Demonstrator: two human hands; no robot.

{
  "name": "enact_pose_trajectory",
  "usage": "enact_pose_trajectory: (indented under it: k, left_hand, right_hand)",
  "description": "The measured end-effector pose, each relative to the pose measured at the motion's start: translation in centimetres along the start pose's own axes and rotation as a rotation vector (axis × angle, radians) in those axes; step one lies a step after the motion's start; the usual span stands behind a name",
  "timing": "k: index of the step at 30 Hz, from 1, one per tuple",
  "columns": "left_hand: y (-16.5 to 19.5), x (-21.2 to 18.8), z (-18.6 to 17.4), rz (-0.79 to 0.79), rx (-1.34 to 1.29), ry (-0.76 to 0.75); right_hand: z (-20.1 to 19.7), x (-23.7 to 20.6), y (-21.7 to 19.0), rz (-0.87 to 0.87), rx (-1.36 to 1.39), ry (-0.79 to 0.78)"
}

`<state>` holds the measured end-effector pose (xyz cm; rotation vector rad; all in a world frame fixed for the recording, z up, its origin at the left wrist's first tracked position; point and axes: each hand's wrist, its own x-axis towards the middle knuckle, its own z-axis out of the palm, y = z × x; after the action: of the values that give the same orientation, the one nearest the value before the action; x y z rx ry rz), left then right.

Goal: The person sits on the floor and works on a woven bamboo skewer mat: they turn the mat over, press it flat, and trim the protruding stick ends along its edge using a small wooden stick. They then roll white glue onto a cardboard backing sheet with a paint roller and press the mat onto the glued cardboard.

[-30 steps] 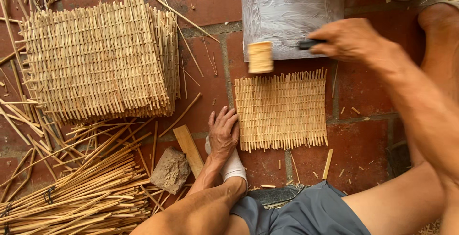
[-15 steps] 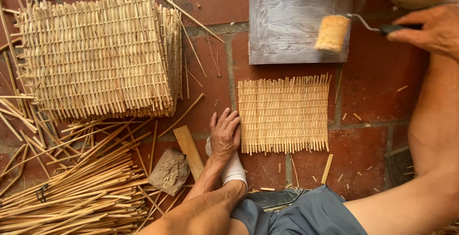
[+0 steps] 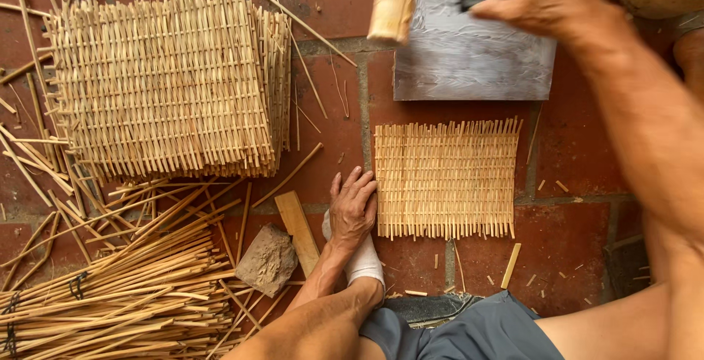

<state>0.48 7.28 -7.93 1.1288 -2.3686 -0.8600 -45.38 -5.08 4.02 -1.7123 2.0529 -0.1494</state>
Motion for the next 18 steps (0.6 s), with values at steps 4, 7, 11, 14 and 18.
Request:
enact_pose_trajectory:
  k: [4,7,11,14,18]
  left_hand:
    - [-0.2,0.2,-0.1,0.004,-0.025,0.004]
    - [-0.5,0.4,-0.1,0.003,-0.029,0.011]
    - [-0.5,0.3,-0.1,0.006,-0.023,0.013]
    - [-0.3,0.3,-0.1,0.002,-0.019,0.010]
    - [0.1,0.4,-0.1,0.002,-0.006,0.022]
  right_hand:
    - [-2.8,-5.9,9.7,-0.121,-0.139,0.113]
    - [-1.7,-8.9,15.4,0.070,-0.221,0.034]
    - [-0.6,-7.4,15.6,0.095,-0.217,0.028]
    - [-0.8,-1.4,9.8,0.013,-0.153,0.050]
    - [-0.8,5.0,-0.2,0.075,0.155,0.008]
